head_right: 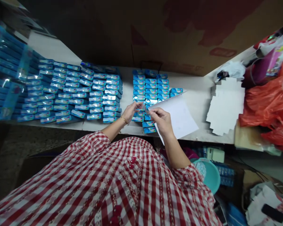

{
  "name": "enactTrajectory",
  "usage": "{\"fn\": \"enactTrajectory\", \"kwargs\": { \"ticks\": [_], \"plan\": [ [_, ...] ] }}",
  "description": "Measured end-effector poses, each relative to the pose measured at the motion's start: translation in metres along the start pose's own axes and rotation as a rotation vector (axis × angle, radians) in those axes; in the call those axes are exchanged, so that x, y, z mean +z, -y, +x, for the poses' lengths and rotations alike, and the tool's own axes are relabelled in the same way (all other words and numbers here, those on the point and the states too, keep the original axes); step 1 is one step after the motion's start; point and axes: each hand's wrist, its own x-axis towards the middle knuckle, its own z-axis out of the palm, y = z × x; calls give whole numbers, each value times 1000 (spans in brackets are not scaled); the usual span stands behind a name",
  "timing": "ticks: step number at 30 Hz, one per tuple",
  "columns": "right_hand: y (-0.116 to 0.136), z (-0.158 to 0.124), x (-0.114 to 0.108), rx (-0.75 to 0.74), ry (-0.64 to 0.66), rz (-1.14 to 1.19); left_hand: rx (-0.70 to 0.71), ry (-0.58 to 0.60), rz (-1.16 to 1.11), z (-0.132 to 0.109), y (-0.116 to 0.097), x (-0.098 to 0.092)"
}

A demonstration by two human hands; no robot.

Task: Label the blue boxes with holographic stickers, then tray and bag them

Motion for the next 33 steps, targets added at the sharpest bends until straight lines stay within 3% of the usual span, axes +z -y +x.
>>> {"fn": "enactTrajectory", "kwargs": {
  "ticks": [3, 8, 14, 18, 24, 33],
  "plan": [
    [-15, -2, 13, 81, 5, 40, -124, 76, -219, -16, -6, -6],
    [-63, 7, 43, 285, -153, 97, -176, -140, -256, -32, -6, -28],
    [-106, 16, 71, 254, -227, 17, -228, -292, -234, -33, 7, -56],
    [-122, 23, 74, 172, -236, -135, -193, -313, -150, -24, 25, -65],
    [-131, 35, 67, 66, -257, -443, -123, -449, -37, -8, 50, -65],
    [-138, 46, 62, 46, -168, -859, -187, -503, -34, 6, 70, -60]
  ]
}}
